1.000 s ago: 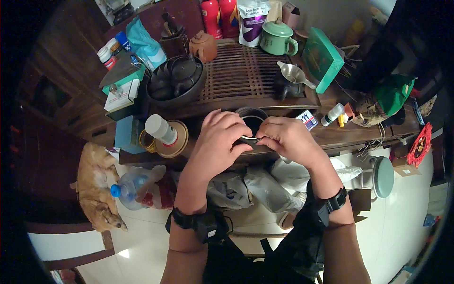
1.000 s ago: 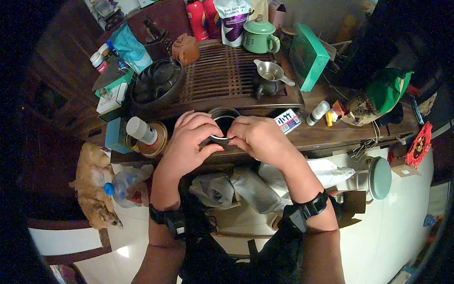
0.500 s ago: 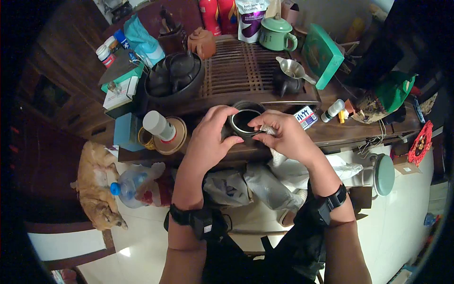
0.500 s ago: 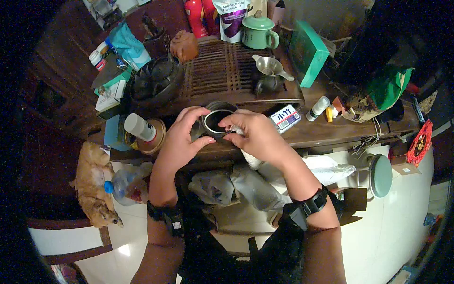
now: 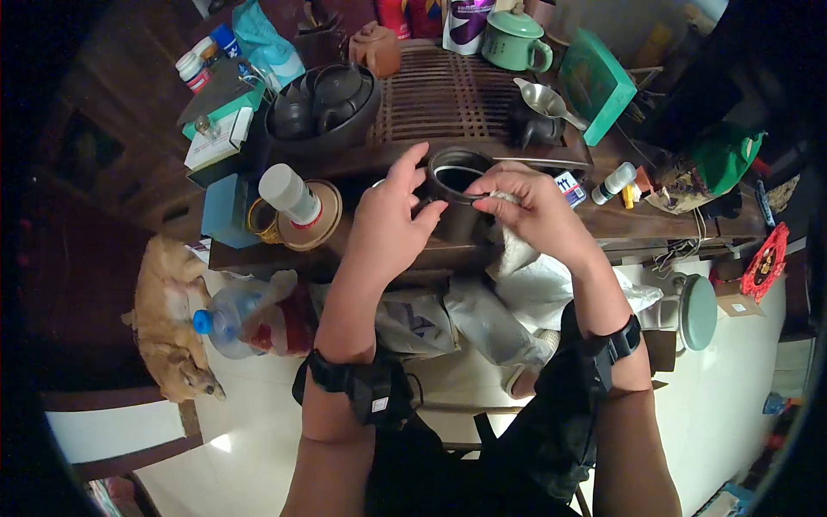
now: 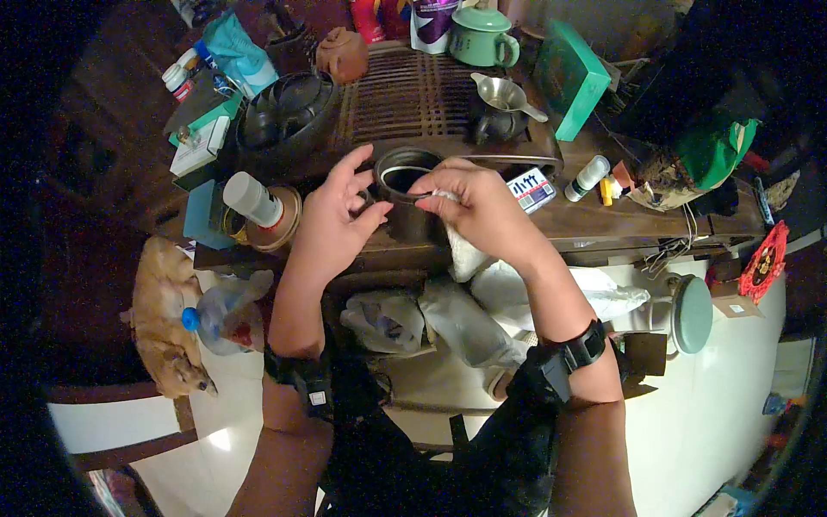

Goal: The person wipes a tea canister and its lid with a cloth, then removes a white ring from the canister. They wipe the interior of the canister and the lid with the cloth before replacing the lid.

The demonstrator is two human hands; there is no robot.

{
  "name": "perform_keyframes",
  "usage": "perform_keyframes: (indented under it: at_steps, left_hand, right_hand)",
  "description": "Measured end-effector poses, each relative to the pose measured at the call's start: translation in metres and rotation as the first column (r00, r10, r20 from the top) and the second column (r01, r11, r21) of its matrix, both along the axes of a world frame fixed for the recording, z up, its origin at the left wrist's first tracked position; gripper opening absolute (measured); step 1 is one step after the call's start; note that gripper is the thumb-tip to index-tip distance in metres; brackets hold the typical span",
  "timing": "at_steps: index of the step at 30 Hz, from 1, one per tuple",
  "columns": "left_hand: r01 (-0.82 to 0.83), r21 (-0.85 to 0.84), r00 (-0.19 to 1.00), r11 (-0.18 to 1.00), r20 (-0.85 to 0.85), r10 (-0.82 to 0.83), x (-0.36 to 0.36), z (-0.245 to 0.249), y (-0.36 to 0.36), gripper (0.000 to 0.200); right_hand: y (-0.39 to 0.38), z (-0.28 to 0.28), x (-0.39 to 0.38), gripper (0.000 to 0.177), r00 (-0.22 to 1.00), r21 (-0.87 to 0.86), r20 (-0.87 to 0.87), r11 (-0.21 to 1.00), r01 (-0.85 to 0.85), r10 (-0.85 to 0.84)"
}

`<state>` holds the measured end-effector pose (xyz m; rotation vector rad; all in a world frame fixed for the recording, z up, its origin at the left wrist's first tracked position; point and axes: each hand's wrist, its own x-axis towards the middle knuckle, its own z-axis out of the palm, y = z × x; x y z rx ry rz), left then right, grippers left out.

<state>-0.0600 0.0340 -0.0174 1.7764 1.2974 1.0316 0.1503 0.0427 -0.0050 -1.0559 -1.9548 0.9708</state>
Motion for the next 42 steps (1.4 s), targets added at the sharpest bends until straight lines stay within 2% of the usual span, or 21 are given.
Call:
perform_keyframes:
  at_steps: [4, 7, 16, 19, 22, 25, 28, 42]
  left_hand:
    - [0.036, -0.089, 0.986, 0.995, 0.163, -0.022, 0.001, 0.004, -0.003, 0.063]
    - [0.034, -0.08, 0.986, 0.996, 0.164, -0.021, 0.0, 0.002, -0.002, 0.064]
    - [0.037, -0.045, 0.984, 0.998, 0.178, -0.029, 0.005, -0.003, 0.0, 0.063]
    - [0.025, 0.033, 0.991, 0.999, 0.134, -0.029, 0.005, -0.005, -0.001, 0.064]
    - [0.024, 0.024, 0.989, 0.999, 0.147, -0.027, 0.003, -0.008, 0.0, 0.064]
    - [0.042, 0.0, 0.981, 0.999, 0.189, -0.041, 0.002, -0.012, 0.002, 0.065]
    - [0.042, -0.045, 0.982, 0.998, 0.185, -0.033, 0.001, -0.01, 0.001, 0.063]
    - [0.083, -0.085, 0.985, 0.993, 0.16, -0.069, -0.006, -0.02, 0.007, 0.063]
  right_hand:
    - [0.001, 0.0, 0.001, 0.017, 0.999, 0.012, -0.05, 1.0, -0.008, 0.008]
    - [0.0, 0.004, 0.001, 0.017, 0.999, -0.073, -0.037, 0.997, 0.008, -0.01]
    - [0.001, 0.001, -0.001, 0.015, 0.996, -0.103, -0.083, 0.994, 0.028, -0.036]
    - [0.001, -0.003, -0.002, 0.015, 0.998, -0.02, -0.062, 1.0, 0.002, -0.003]
    - [-0.001, -0.003, -0.005, 0.018, 0.999, 0.059, -0.031, 0.998, 0.01, -0.008]
    - [-0.006, 0.002, -0.006, 0.019, 0.994, 0.13, 0.109, 0.991, 0.015, -0.029]
    - [-0.007, 0.0, -0.006, 0.019, 0.989, 0.192, 0.145, 0.981, 0.004, -0.033]
    - [-0.004, 0.001, -0.005, 0.017, 0.996, 0.016, 0.09, 1.0, -0.007, 0.006]
